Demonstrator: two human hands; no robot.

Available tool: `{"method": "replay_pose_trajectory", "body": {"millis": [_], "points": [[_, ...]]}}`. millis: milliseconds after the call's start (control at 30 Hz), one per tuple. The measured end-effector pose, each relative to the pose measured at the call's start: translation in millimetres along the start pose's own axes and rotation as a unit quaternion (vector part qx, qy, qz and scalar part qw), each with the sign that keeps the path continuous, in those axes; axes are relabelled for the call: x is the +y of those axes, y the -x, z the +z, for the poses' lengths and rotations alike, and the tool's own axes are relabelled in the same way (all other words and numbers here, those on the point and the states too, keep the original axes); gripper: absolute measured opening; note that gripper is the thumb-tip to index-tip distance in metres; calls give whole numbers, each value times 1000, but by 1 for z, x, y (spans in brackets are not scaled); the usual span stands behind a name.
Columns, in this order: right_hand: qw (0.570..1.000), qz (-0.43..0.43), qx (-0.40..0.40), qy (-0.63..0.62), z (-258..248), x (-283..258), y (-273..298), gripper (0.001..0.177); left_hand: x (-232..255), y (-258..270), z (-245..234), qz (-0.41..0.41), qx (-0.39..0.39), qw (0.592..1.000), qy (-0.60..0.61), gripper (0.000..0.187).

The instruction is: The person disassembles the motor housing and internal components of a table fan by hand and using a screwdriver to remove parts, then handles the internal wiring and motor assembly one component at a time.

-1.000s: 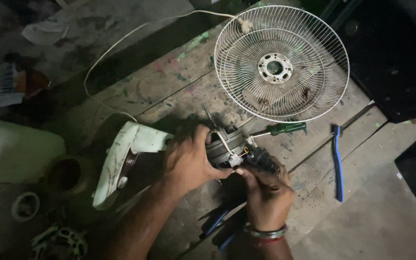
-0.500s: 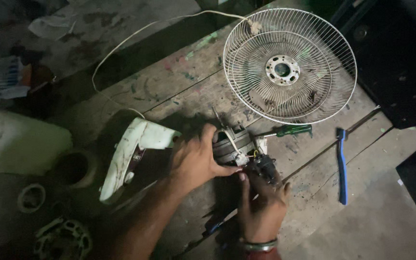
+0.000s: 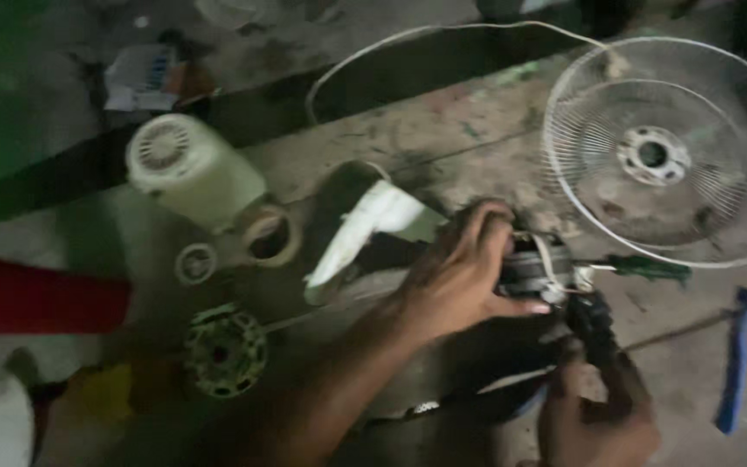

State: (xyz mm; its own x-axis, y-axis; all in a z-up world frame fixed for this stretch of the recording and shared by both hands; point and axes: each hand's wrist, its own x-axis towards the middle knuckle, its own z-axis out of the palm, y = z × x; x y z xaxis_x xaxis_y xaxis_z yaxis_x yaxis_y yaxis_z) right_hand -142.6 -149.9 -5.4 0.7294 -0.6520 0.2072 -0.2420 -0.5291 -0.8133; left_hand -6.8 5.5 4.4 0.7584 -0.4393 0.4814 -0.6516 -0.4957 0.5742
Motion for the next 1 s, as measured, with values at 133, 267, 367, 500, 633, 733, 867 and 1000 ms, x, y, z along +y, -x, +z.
{"method": "replay_pose_trajectory", "body": {"millis": [133, 267, 367, 500, 633, 733, 867, 1000], "points": [[995, -75, -54, 22, -6, -5, 3, 30, 11, 24, -32, -68, -57, 996, 18, 68], [980, -167, -77, 72, 4, -19, 16, 19, 15, 60, -61, -257, -221, 940, 36, 53], [988, -40, -150, -15, 25, -50, 41, 21, 3, 93, -67, -248, -188, 950, -11, 67], [948, -6, -282, -148, 62, -95, 53, 37, -19, 134, -81, -149, -101, 981, -76, 67], [937, 55, -305, -160, 87, -119, 68, 23, -28, 149, -105, -238, -111, 965, -10, 55], [927, 64, -319, -186, 99, -120, 73, 17, -26, 157, -131, -235, -107, 966, 8, 58], [879, 104, -373, -277, 106, -110, 76, 14, -17, 150, -149, -229, -101, 967, -47, 55], [865, 76, -340, -361, 92, -87, 72, 9, -6, 135, -157, -122, -22, 989, -75, 56]]}}
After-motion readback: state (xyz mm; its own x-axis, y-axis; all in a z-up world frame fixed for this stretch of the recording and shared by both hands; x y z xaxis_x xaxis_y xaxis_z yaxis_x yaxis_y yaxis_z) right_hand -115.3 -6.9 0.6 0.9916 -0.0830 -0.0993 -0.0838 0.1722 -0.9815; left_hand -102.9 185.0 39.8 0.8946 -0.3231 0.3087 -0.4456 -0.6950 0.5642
